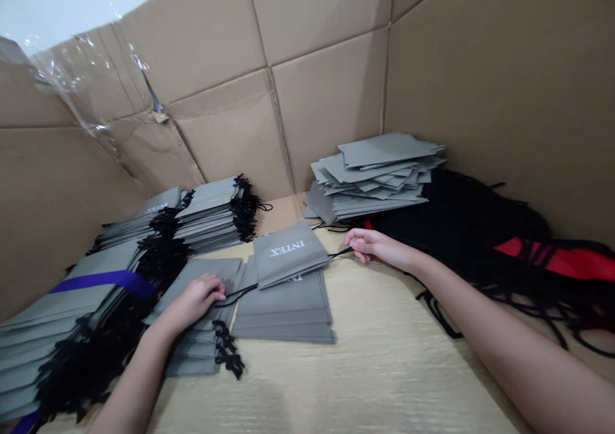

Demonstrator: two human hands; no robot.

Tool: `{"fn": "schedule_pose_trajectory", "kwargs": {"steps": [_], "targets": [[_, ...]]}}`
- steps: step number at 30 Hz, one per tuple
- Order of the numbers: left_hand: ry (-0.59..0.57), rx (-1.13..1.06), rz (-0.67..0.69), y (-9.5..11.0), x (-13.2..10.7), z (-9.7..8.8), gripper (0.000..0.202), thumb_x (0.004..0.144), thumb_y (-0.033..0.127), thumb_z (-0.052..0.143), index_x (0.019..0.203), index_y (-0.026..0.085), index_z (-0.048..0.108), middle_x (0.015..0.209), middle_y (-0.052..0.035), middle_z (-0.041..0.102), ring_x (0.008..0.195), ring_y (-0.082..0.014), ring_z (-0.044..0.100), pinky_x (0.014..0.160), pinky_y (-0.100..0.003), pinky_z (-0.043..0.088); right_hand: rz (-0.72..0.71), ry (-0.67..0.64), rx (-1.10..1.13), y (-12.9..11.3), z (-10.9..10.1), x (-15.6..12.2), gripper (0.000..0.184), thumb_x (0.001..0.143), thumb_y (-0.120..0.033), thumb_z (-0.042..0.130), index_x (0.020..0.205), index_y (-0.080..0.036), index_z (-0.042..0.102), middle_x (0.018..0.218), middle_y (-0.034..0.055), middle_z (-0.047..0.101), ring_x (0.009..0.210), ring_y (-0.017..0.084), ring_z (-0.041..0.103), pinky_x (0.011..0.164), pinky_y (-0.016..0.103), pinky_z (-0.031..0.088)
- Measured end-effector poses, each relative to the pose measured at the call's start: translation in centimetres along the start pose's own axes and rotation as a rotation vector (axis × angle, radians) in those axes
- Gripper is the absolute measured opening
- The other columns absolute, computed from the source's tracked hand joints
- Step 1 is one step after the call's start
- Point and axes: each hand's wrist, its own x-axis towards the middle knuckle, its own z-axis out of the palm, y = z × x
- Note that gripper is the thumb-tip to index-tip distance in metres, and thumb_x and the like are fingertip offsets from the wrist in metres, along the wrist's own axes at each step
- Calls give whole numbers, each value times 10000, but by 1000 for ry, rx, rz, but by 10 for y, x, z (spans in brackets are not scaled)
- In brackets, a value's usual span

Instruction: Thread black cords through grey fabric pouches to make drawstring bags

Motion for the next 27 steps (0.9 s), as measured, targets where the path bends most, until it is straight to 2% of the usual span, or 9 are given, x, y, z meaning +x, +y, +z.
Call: {"fn": "schedule_pose_trajectory", "kwargs": {"steps": [5,12,20,24,27], "targets": [[-42,-3,-26,1,-5,-6,167,769,107,434,638,182,505,698,-33,549,741,-189,489,689,-272,367,5,-10,-1,3,-2,1,293,826,-442,488,928,-167,498,576,-42,438,519,110,377,519,246,264],[-70,3,-41,2,-10,-14,166,738,74,415,652,193,492,720,-20,538,733,-179,490,679,-265,377,10,0,-27,-4,2,-2,276,821,-425,500,919,-167,512,577,-42,446,529,114,384,528,247,260],[-96,75,-50,3,-11,-11,169,760,109,426,623,196,472,695,-18,533,793,-198,471,741,-287,370,7,-2,-29,-7,3,-2,266,821,-415,499,904,-163,514,571,-48,453,532,109,384,535,241,259],[-101,145,-84,4,-9,-9,145,768,120,443,654,187,503,752,-35,567,824,-202,495,743,-286,383,-3,3,-20,-5,6,-1,295,814,-434,493,912,-156,506,564,-45,470,537,114,413,538,240,283],[-68,242,-152,14,-1,-7,144,697,25,454,691,149,528,791,-100,574,781,-231,519,704,-328,397,-13,23,-13,-6,9,0,341,801,-471,489,911,-148,490,542,-50,465,508,110,414,519,234,293]]}}
